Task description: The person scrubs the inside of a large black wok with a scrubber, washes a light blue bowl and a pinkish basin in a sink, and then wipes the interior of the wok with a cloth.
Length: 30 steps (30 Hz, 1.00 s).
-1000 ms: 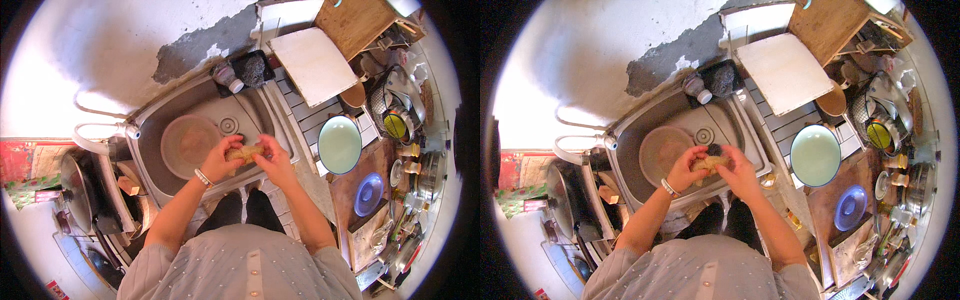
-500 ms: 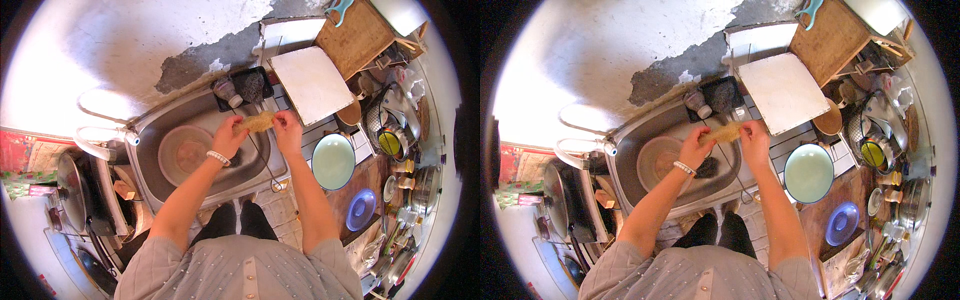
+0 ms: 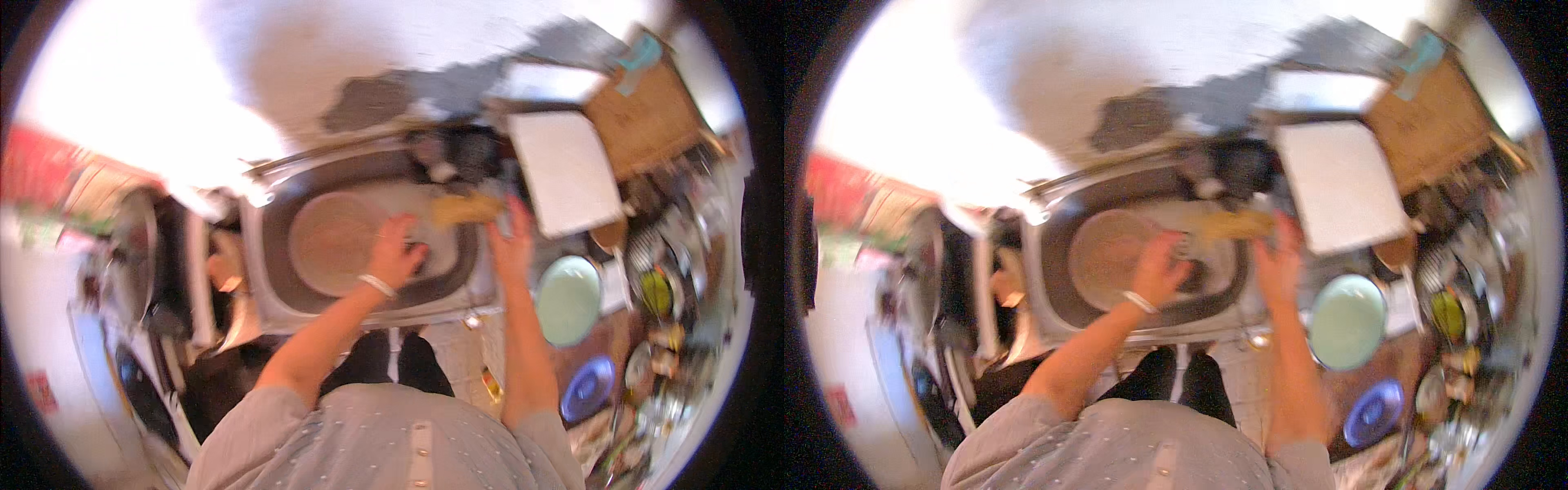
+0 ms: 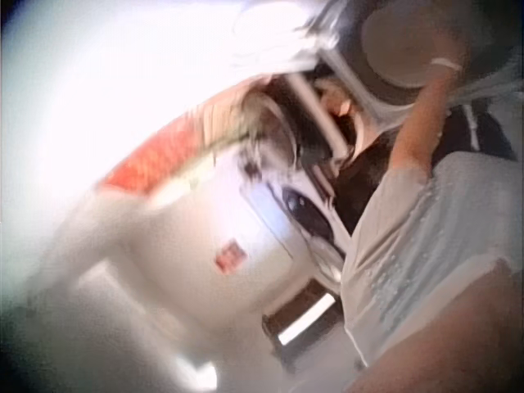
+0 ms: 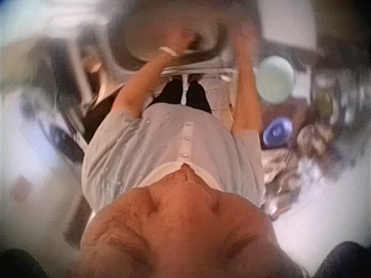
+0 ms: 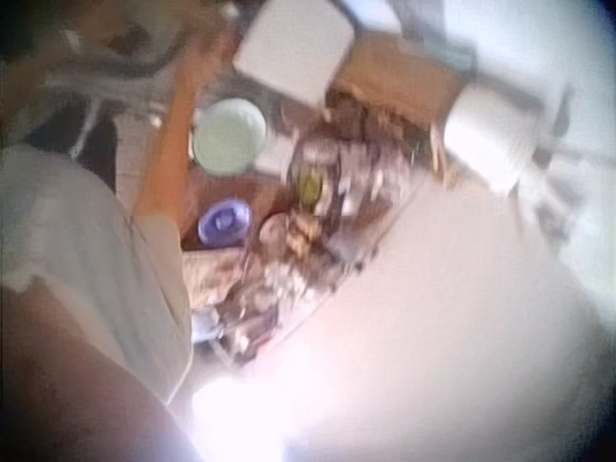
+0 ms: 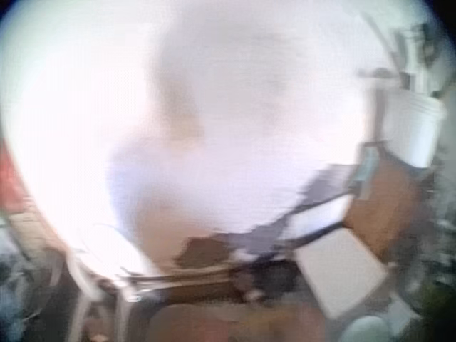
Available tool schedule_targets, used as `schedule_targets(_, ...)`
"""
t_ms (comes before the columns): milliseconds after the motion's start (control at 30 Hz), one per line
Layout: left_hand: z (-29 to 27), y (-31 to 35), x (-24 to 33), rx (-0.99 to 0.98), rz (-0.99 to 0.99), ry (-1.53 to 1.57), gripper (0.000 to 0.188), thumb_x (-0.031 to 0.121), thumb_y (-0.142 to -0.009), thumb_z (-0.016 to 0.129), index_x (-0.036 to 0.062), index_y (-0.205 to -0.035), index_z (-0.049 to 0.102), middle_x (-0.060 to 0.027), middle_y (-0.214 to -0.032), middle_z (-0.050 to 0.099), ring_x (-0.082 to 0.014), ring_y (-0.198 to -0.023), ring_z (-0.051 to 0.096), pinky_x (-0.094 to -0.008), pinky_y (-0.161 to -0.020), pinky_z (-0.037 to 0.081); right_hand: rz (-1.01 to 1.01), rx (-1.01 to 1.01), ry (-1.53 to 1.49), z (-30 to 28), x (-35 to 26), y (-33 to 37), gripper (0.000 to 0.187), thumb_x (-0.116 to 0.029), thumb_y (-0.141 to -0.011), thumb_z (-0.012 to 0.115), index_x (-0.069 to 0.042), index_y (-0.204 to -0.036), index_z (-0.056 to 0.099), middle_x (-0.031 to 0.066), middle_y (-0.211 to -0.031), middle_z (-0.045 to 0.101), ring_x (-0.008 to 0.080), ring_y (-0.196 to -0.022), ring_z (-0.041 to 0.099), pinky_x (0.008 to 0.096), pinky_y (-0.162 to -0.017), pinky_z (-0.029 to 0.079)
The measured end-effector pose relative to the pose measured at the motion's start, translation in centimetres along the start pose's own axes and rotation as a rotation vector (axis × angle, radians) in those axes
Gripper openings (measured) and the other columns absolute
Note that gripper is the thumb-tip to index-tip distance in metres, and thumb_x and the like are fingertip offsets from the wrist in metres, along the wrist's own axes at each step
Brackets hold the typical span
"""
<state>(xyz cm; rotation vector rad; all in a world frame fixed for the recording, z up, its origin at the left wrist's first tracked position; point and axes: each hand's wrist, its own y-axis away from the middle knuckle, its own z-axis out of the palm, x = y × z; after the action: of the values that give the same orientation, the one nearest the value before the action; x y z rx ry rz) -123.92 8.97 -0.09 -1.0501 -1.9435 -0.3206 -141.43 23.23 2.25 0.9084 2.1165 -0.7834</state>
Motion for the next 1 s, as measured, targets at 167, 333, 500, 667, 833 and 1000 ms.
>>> schedule_targets(167, -1.8, 3.3, 1.9, -0.136, -0.048, -0.013, 0.013, 0.02, -0.075, 0.063, 0.0067, -0.076, 0.061, -0.0117, -0.094, 0.059, -0.0317, -0.092, 0.053, -0.0427, -0.081, 0.041, 0.03, 0.099, -0.131, -2.6, 1.4, 2.8, 0.038, -0.009, -0.08, 0.057, 0.0, -0.117, 0.049, 0.0167, -0.125, 0.046, 0.0287, -0.116, 0.043, 0.0393, -0.1, 0.03)
schedule_targets(333, -3.6, 9.7, 0.2, -0.322, -0.129, -0.377, 0.036, 0.041, -0.081, 0.051, 0.0078, -0.08, 0.064, -0.009, -0.101, 0.057, -0.0268, -0.1, 0.05, -0.0508, -0.097, 0.028, -0.088, -0.181, 0.008, -3.6, -0.1, 7.7, 0.015, -0.012, -0.087, 0.048, 0.002, -0.084, 0.049, 0.0177, -0.115, 0.052, 0.029, -0.106, 0.048, 0.0365, -0.093, 0.034)
schedule_targets(500, -5.6, 15.0, -0.5, -0.191, -0.013, -0.594, 0.045, 0.043, -0.08, 0.051, 0.0109, -0.112, 0.054, -0.0121, -0.117, 0.05, -0.0289, -0.115, 0.042, -0.0553, -0.102, 0.02, -0.024, -0.431, -0.251, -1.2, -0.5, 9.1, 0.009, -0.008, -0.086, 0.047, 0.0, -0.082, 0.049, 0.0151, -0.107, 0.054, 0.0211, -0.095, 0.049, 0.0322, -0.088, 0.036)
schedule_targets(667, -7.0, 18.2, -1.6, -0.142, 0.055, -0.554, 0.056, 0.037, -0.077, 0.057, 0.0132, -0.126, 0.042, -0.011, -0.13, 0.04, -0.0287, -0.124, 0.035, -0.0569, -0.102, 0.017, -0.075, -0.598, -0.267, 2.9, -6.9, 10.4, 0.004, -0.004, -0.082, 0.05, -0.001, -0.081, 0.049, 0.0134, -0.101, 0.055, 0.0179, -0.087, 0.05, 0.0286, -0.078, 0.041)
schedule_targets(833, -10.3, 22.4, -3.7, -0.045, 0.21, -0.571, 0.054, 0.026, -0.073, 0.06, 0.0141, -0.123, 0.045, -0.0106, -0.134, 0.038, -0.029, -0.124, 0.035, -0.0569, -0.102, 0.019, -0.175, -0.75, -0.048, 6.2, -8.8, 13.8, 0.018, -0.007, -0.077, 0.057, 0.002, -0.093, 0.055, 0.0134, -0.09, 0.056, 0.0244, -0.079, 0.053, 0.0328, -0.071, 0.043)
schedule_targets(1000, -14.1, 23.2, -7.1, -0.049, 0.334, -0.572, 0.041, 0.02, -0.078, 0.05, 0.0088, -0.117, 0.048, -0.0128, -0.128, 0.043, -0.0273, -0.122, 0.038, -0.0512, -0.1, 0.028, -0.346, -0.744, 0.361, 7.3, -11.0, 16.6, 0.031, -0.011, -0.07, 0.063, 0.001, -0.097, 0.056, 0.0198, -0.094, 0.055, 0.0361, -0.09, 0.051, 0.0434, -0.082, 0.04)
